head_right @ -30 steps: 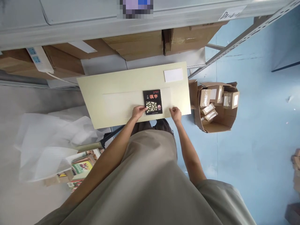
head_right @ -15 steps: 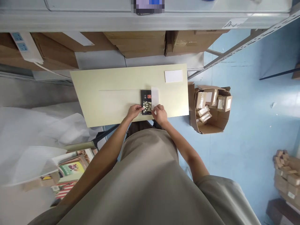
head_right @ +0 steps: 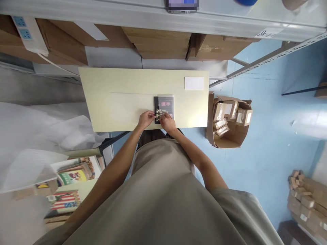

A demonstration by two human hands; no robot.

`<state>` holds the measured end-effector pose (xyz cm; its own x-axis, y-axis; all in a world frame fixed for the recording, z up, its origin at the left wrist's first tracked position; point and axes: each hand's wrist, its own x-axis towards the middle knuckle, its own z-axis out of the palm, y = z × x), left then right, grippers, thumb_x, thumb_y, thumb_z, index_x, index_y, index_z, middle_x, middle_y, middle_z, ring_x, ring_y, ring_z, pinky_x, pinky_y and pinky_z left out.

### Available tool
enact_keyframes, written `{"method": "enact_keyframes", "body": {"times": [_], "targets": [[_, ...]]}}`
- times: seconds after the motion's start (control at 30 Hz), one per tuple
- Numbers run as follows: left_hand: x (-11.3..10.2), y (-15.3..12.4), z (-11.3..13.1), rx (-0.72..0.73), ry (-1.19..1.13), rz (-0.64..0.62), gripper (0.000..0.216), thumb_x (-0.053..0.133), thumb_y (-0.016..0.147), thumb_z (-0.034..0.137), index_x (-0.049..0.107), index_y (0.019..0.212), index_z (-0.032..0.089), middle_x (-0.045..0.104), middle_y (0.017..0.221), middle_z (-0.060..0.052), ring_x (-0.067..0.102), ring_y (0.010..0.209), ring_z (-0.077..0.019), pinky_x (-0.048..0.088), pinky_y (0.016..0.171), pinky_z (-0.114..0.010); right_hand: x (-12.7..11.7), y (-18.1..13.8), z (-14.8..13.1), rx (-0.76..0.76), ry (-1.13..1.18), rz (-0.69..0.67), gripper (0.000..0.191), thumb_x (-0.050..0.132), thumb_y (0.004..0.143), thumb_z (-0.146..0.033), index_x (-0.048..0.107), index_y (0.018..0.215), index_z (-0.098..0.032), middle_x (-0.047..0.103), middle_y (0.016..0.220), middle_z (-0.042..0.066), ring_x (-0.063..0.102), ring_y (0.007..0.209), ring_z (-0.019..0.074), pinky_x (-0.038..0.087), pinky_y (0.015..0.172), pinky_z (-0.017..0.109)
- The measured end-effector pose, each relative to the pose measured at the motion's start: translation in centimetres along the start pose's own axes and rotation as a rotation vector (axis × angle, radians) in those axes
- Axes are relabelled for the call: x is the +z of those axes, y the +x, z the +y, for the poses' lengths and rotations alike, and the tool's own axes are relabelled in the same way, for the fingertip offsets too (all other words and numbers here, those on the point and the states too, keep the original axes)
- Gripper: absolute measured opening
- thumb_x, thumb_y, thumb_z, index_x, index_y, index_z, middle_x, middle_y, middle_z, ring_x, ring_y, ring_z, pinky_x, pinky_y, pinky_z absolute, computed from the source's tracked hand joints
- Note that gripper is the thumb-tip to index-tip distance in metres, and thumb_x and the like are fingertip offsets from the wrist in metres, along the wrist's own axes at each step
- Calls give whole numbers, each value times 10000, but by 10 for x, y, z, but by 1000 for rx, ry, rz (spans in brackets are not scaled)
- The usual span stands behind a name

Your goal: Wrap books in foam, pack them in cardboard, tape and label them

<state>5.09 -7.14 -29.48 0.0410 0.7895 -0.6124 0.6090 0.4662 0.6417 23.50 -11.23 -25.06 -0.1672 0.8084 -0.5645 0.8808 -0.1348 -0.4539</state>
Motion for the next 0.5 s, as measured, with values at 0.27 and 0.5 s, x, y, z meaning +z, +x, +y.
{"method": "enact_keyframes", "body": {"times": [0.27, 0.5], "targets": [[24, -4, 21, 44, 115, 190, 305, 837, 929, 347, 701, 1146, 180, 755, 1234, -177, 706, 1185, -328, 530, 1115, -422, -2, 1, 0, -12, 104, -21, 248, 569, 1154, -292, 797, 1225, -225, 750, 1376, 122, 724, 1241, 268, 574, 1103, 355], [33, -9, 32, -39, 188, 184, 455, 894, 883, 319, 621, 1240, 245, 728, 1284, -120, 645, 1294, -345, 517, 1128, -468, -31, 15, 58, 231, 272, 304, 279, 598, 1107, -298, 738, 1299, -151, 756, 1342, 198, 786, 1084, 274, 623, 1004, 394]]}}
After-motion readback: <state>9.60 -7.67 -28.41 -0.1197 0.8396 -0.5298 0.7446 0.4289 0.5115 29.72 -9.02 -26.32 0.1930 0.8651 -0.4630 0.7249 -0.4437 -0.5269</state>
